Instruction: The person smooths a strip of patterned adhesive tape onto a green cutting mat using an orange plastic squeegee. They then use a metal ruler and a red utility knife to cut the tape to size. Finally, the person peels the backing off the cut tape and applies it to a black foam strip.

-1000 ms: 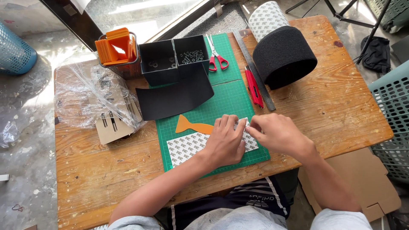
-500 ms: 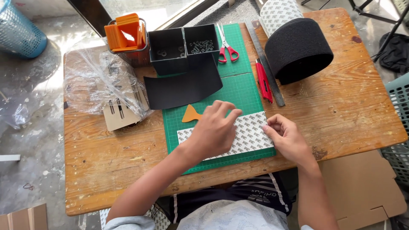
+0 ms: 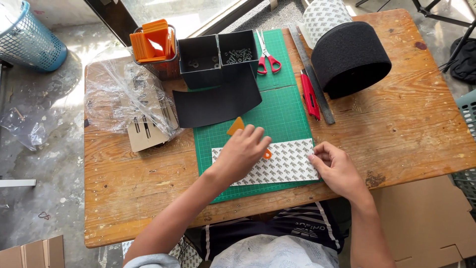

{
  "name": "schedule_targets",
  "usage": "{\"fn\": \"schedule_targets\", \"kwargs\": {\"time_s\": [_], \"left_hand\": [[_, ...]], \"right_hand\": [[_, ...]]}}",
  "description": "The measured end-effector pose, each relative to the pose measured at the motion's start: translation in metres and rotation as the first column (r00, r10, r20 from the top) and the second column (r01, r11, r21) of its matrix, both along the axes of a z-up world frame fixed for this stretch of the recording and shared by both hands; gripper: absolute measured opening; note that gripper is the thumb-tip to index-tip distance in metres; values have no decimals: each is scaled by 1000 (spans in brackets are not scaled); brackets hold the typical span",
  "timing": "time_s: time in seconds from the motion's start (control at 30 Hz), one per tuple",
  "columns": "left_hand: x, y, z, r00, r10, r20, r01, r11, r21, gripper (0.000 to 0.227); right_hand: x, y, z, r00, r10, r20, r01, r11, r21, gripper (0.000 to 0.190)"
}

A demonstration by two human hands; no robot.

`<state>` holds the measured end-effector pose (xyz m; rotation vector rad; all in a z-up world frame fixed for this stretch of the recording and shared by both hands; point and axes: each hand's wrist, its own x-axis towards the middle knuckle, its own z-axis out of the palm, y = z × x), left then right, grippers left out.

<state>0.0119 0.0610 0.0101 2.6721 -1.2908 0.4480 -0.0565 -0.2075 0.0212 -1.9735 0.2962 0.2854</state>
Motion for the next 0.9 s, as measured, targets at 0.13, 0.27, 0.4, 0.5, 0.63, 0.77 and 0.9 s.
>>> {"fn": "schedule_targets", "kwargs": {"time_s": [0.13, 0.27, 0.4, 0.5, 0.63, 0.77, 0.9], "left_hand": [[8, -32, 9, 982, -124, 140, 136, 987, -84, 26], [44, -73, -16, 980, -105, 168, 130, 980, -147, 16], [89, -111, -34, 922, 53, 384, 35, 975, -219, 16], [109, -119, -24, 895, 122, 429, -27, 975, -221, 23], [89, -114, 1, 953, 211, 217, -149, 951, -269, 72], [30, -82, 32, 861, -49, -507, -194, 888, -416, 34], [-3, -49, 46, 935, -17, -353, -154, 879, -451, 28]], "right_hand": [[-10, 2, 2, 1000, -20, 17, 20, 1000, 16, 7], [-15, 3, -5, 999, -21, 42, 19, 999, 27, 7], [-11, 4, -2, 997, -24, 67, 22, 999, 23, 7], [-11, 7, 4, 997, -39, 74, 35, 998, 50, 8], [-6, 5, -4, 988, -74, 135, 53, 987, 152, 10], [2, 1, -13, 983, -57, 173, 14, 971, 238, 12], [8, 12, -8, 977, 18, 211, -112, 890, 442, 16]]}}
